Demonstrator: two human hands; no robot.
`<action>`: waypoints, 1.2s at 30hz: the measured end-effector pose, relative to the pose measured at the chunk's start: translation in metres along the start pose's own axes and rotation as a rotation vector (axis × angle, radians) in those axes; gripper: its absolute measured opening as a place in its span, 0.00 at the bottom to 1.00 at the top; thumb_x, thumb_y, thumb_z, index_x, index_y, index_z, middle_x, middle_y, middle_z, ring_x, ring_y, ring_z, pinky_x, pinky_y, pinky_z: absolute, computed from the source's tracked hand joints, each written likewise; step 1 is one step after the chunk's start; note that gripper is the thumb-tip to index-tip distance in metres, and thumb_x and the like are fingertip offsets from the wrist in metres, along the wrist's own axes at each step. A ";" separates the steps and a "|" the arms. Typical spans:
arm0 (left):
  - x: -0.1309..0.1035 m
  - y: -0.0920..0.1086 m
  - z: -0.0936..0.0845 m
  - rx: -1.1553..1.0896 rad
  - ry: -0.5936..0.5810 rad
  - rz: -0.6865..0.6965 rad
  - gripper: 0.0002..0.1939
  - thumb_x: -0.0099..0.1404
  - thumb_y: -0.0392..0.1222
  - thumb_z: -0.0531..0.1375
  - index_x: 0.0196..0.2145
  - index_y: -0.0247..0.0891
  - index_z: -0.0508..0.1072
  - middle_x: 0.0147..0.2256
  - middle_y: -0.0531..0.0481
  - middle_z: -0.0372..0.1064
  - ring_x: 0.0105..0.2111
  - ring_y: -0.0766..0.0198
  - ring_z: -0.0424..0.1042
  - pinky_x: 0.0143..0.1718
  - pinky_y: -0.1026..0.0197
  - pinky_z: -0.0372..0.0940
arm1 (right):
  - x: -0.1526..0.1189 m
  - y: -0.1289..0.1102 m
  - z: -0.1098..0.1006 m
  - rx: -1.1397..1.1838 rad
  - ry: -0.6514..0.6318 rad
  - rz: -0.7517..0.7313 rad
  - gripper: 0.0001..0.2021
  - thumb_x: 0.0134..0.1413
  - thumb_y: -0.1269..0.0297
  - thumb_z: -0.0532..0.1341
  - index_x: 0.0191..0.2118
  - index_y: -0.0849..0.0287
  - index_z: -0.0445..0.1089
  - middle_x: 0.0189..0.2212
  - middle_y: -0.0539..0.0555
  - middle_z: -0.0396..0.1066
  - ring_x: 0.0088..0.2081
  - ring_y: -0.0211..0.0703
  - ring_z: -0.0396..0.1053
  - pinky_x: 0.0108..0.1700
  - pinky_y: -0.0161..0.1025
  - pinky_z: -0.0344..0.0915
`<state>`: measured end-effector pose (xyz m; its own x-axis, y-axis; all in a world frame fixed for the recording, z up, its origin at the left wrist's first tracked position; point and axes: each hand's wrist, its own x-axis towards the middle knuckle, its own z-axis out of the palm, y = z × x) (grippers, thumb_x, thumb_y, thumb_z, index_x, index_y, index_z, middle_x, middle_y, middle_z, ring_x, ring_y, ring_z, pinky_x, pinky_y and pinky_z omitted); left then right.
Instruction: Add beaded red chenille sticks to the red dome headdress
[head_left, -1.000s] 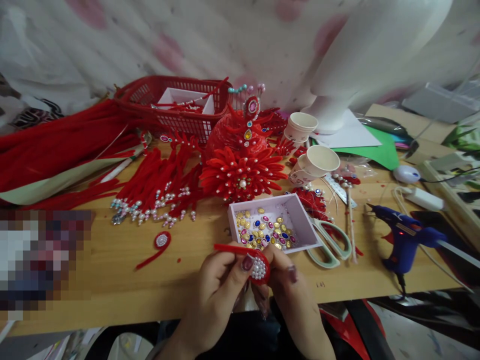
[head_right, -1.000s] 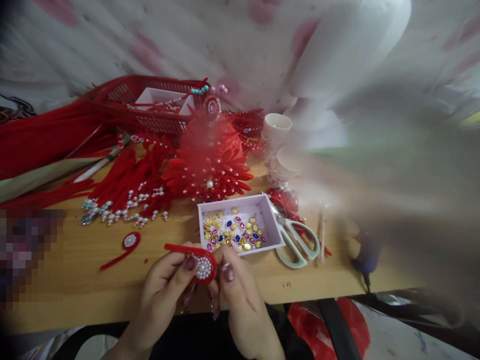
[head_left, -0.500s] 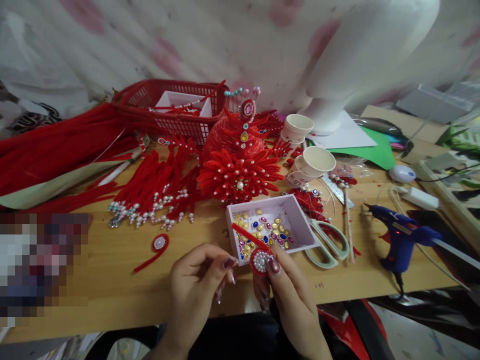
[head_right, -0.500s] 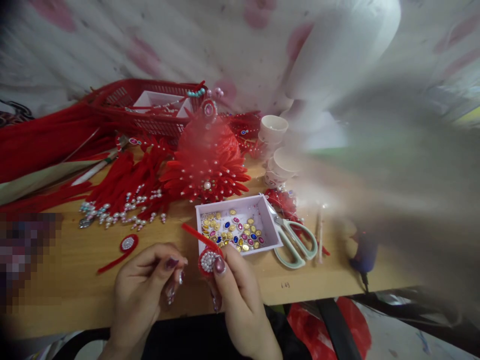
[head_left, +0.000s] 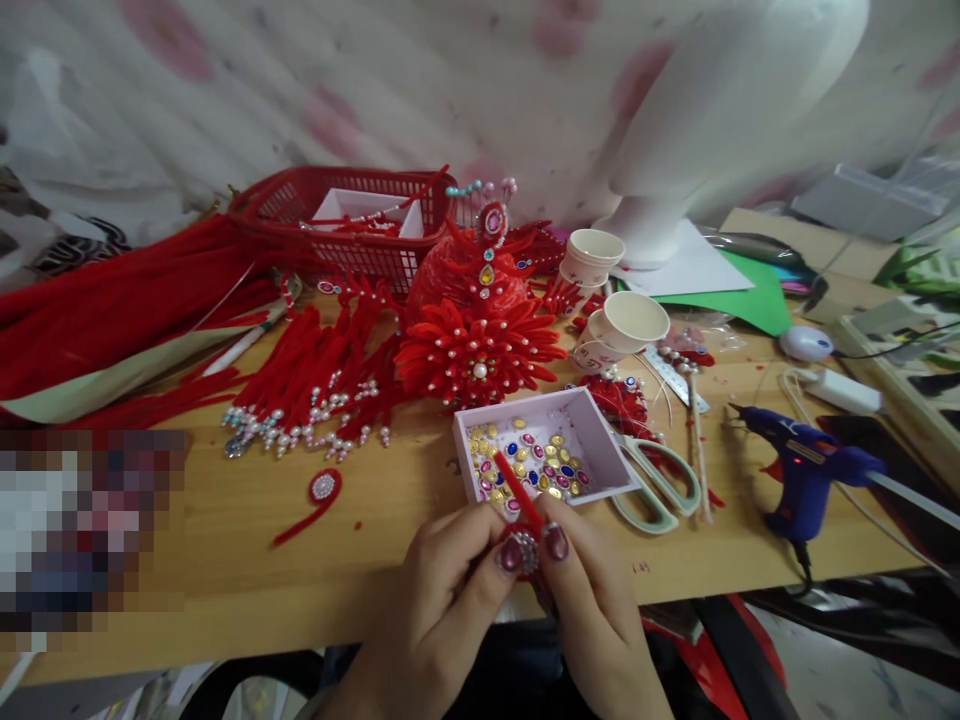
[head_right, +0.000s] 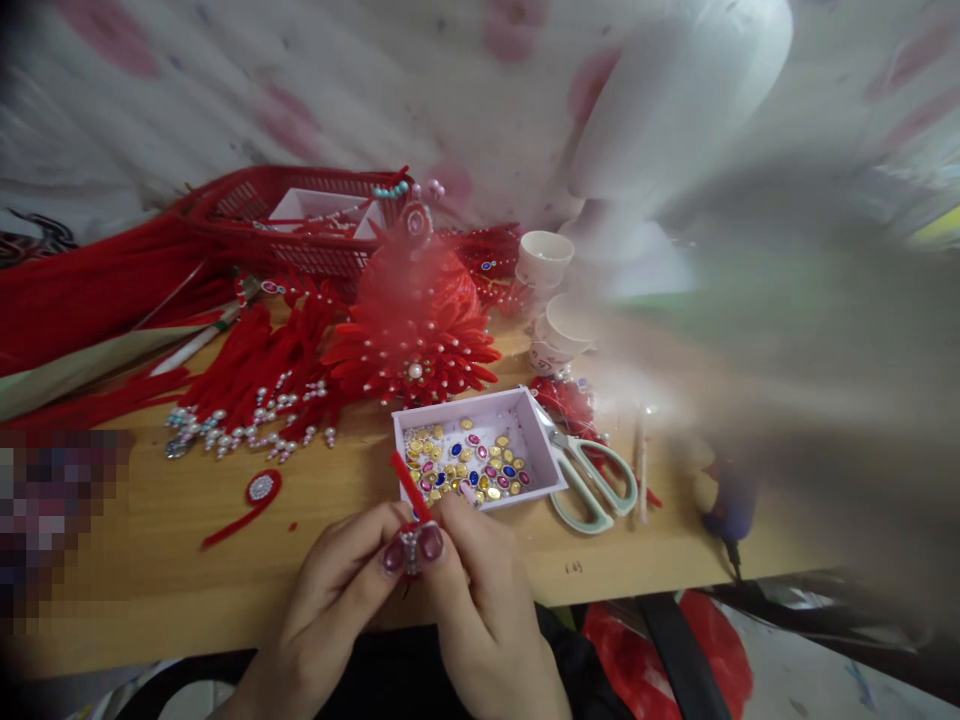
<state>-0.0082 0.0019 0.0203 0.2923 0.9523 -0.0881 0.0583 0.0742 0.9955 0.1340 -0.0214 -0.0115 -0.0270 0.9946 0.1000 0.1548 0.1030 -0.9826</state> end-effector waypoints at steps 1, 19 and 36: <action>0.000 0.000 0.000 0.000 -0.019 -0.005 0.17 0.71 0.49 0.53 0.27 0.39 0.70 0.27 0.51 0.68 0.28 0.64 0.65 0.31 0.64 0.58 | 0.001 -0.002 0.000 0.009 -0.009 0.006 0.16 0.70 0.54 0.51 0.33 0.52 0.70 0.25 0.50 0.65 0.27 0.42 0.62 0.30 0.37 0.59; 0.005 -0.009 0.006 -0.225 -0.036 -0.151 0.21 0.69 0.55 0.54 0.24 0.38 0.63 0.22 0.54 0.54 0.24 0.67 0.55 0.25 0.64 0.51 | 0.005 -0.005 0.013 0.270 0.151 0.306 0.18 0.64 0.45 0.56 0.33 0.55 0.70 0.28 0.50 0.65 0.30 0.41 0.61 0.32 0.36 0.62; 0.000 -0.007 0.013 -0.252 0.150 -0.149 0.21 0.67 0.54 0.56 0.23 0.38 0.64 0.23 0.53 0.60 0.27 0.66 0.61 0.30 0.64 0.57 | 0.001 0.000 0.010 0.170 -0.028 0.065 0.10 0.68 0.57 0.55 0.39 0.52 0.72 0.30 0.50 0.66 0.33 0.41 0.62 0.36 0.35 0.62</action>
<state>0.0039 -0.0021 0.0125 0.1531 0.9570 -0.2464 -0.1533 0.2693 0.9508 0.1244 -0.0209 -0.0129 -0.0499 0.9982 0.0337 -0.0124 0.0331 -0.9994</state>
